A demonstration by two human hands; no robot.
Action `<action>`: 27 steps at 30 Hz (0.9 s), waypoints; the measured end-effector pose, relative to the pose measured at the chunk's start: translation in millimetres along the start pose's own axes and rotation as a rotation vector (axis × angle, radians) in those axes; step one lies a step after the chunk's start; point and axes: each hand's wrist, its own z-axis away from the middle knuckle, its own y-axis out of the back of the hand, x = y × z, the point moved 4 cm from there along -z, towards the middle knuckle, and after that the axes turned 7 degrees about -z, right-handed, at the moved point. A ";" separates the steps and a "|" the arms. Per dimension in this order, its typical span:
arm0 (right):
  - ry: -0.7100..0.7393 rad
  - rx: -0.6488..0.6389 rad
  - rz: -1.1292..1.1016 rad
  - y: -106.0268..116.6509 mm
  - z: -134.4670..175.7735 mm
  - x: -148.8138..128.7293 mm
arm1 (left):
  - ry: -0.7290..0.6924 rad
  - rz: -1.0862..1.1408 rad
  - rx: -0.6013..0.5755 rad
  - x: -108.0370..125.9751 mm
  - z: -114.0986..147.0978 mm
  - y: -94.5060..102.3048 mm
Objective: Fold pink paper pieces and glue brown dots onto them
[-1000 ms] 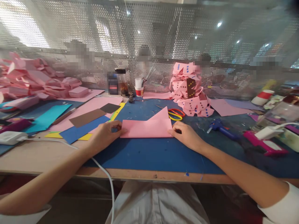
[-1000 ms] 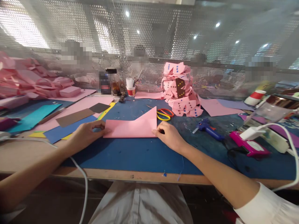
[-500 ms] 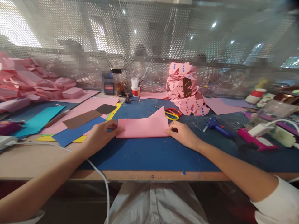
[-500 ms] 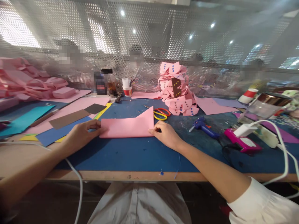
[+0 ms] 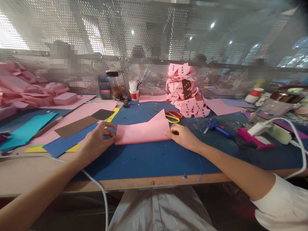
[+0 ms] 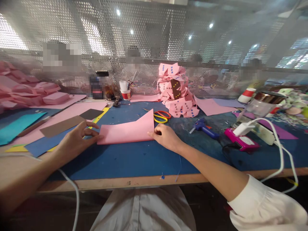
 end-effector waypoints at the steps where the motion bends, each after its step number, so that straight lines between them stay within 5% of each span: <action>1: 0.000 -0.001 0.002 -0.1 0.2 -0.1 | -0.026 -0.006 -0.009 0.6 -0.2 -0.7; 17: -0.032 0.012 0.027 -1.0 0.1 2.1 | -0.198 -0.145 0.003 21.5 8.2 1.8; 27: -0.017 0.009 -0.007 -0.2 -0.2 -1.5 | -0.154 -0.180 -0.002 21.6 6.7 0.5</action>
